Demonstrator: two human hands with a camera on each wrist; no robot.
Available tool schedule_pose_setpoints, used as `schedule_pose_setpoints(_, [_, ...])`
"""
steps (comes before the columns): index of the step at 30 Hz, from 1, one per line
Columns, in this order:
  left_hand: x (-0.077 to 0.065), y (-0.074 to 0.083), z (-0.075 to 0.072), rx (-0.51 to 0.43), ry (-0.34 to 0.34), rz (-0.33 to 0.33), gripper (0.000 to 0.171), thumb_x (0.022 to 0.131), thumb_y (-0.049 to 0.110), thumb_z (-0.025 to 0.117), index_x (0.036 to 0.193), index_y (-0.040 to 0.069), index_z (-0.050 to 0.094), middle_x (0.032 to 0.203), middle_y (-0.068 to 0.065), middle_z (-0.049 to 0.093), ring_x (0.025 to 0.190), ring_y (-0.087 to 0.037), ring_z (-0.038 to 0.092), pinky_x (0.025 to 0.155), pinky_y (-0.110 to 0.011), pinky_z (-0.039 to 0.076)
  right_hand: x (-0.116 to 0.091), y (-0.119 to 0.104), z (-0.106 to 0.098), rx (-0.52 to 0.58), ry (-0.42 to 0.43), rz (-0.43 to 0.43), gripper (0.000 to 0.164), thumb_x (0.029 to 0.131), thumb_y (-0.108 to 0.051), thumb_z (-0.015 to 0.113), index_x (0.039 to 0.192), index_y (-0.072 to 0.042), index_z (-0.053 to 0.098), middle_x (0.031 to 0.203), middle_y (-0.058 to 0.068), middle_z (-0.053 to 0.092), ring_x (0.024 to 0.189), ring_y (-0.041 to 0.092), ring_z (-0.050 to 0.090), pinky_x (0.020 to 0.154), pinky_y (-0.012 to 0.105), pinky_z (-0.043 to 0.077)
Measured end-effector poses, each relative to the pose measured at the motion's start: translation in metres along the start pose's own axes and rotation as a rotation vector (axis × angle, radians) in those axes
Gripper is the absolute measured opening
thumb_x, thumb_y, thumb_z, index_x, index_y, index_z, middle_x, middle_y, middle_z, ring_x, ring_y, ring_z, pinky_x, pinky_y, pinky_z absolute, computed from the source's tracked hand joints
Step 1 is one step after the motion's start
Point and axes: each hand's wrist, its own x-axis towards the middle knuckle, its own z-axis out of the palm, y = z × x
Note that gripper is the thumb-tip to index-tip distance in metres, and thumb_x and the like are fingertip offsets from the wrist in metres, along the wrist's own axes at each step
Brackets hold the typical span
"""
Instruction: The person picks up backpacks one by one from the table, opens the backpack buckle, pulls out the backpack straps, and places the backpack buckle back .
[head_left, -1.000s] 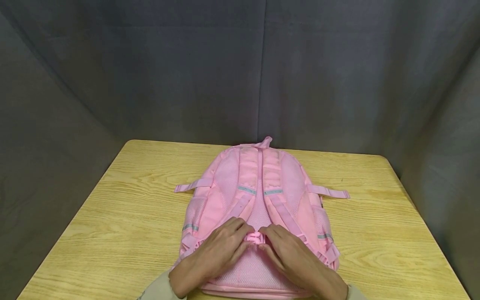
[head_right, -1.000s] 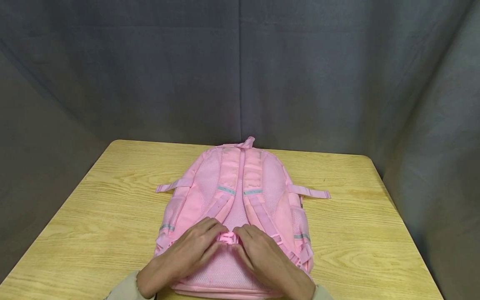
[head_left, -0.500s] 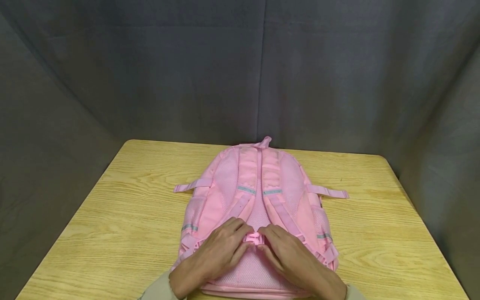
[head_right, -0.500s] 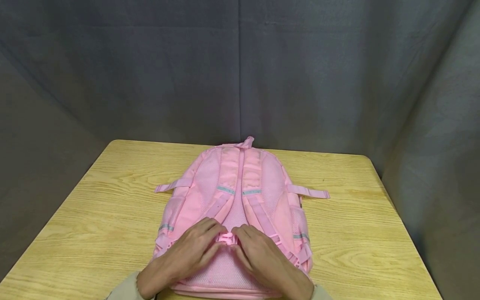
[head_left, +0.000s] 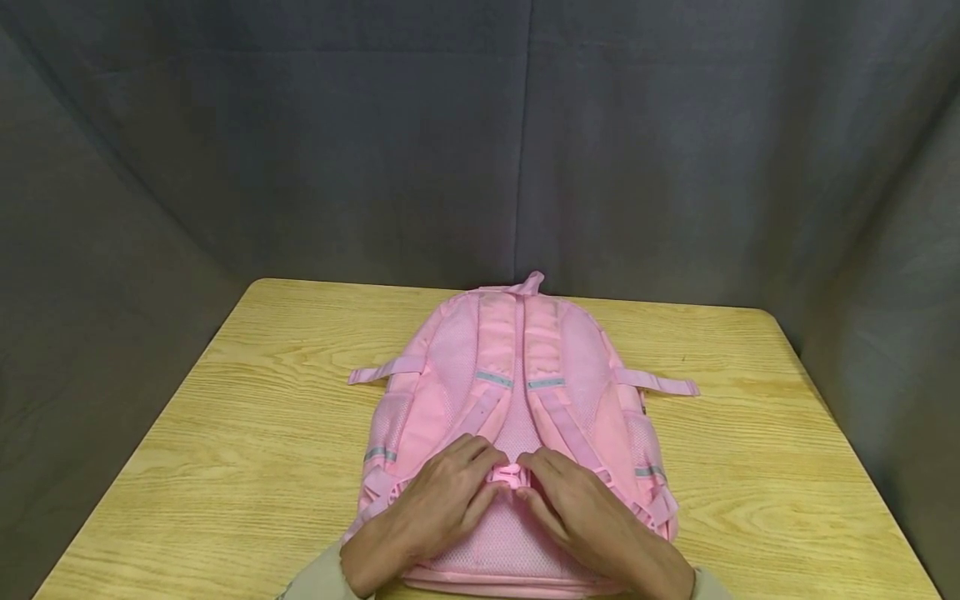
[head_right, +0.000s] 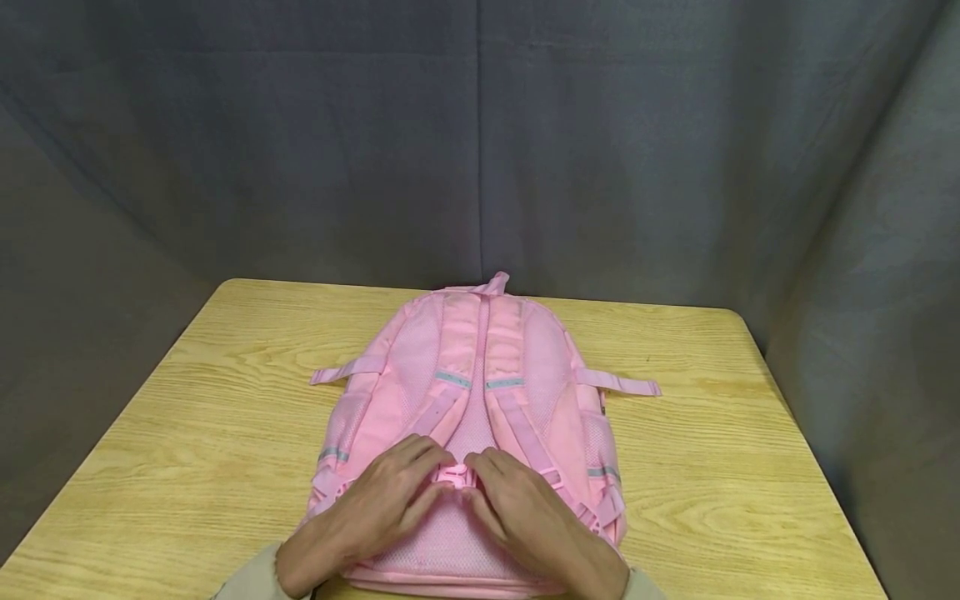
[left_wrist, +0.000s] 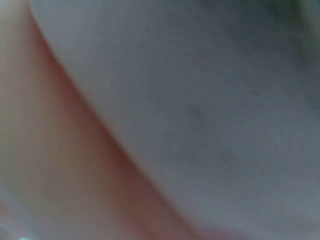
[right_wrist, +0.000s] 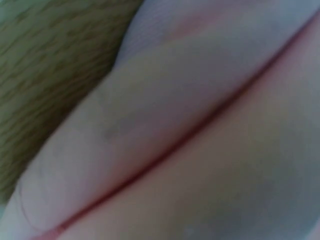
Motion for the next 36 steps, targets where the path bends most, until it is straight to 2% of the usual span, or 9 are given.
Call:
schedule_pose_setpoints(17, [0.0001, -0.0004, -0.0019, 0.005, 0.0, -0.008, 0.022, 0.1, 0.026, 0.06, 0.112, 0.008, 0.067, 0.106, 0.001, 0.065, 0.097, -0.012, 0.061, 0.088, -0.024, 0.053, 0.0007, 0.0016, -0.0019, -0.005, 0.004, -0.011, 0.022, 0.095, -0.018, 0.064, 0.115, -0.007, 0.061, 0.099, -0.007, 0.06, 0.084, 0.001, 0.053, 0.077, 0.022, 0.052])
schedule_pose_setpoints(25, [-0.0018, -0.0026, -0.0031, 0.011, 0.043, -0.039, 0.019, 0.095, 0.021, 0.067, 0.109, 0.01, 0.068, 0.104, 0.003, 0.064, 0.096, -0.01, 0.059, 0.086, -0.027, 0.053, 0.0003, 0.0042, -0.0042, -0.022, 0.029, -0.02, 0.024, 0.091, -0.012, 0.065, 0.114, -0.006, 0.062, 0.101, -0.005, 0.062, 0.086, 0.004, 0.058, 0.079, 0.025, 0.053])
schedule_pose_setpoints(36, [-0.0022, -0.0021, -0.0025, -0.01, 0.014, -0.039, 0.022, 0.099, 0.025, 0.061, 0.112, 0.008, 0.067, 0.106, 0.001, 0.065, 0.098, -0.012, 0.061, 0.09, -0.026, 0.053, 0.0, 0.0042, -0.0052, -0.018, 0.036, -0.02, 0.021, 0.09, -0.012, 0.064, 0.11, -0.008, 0.062, 0.097, -0.008, 0.059, 0.081, 0.001, 0.052, 0.075, 0.021, 0.051])
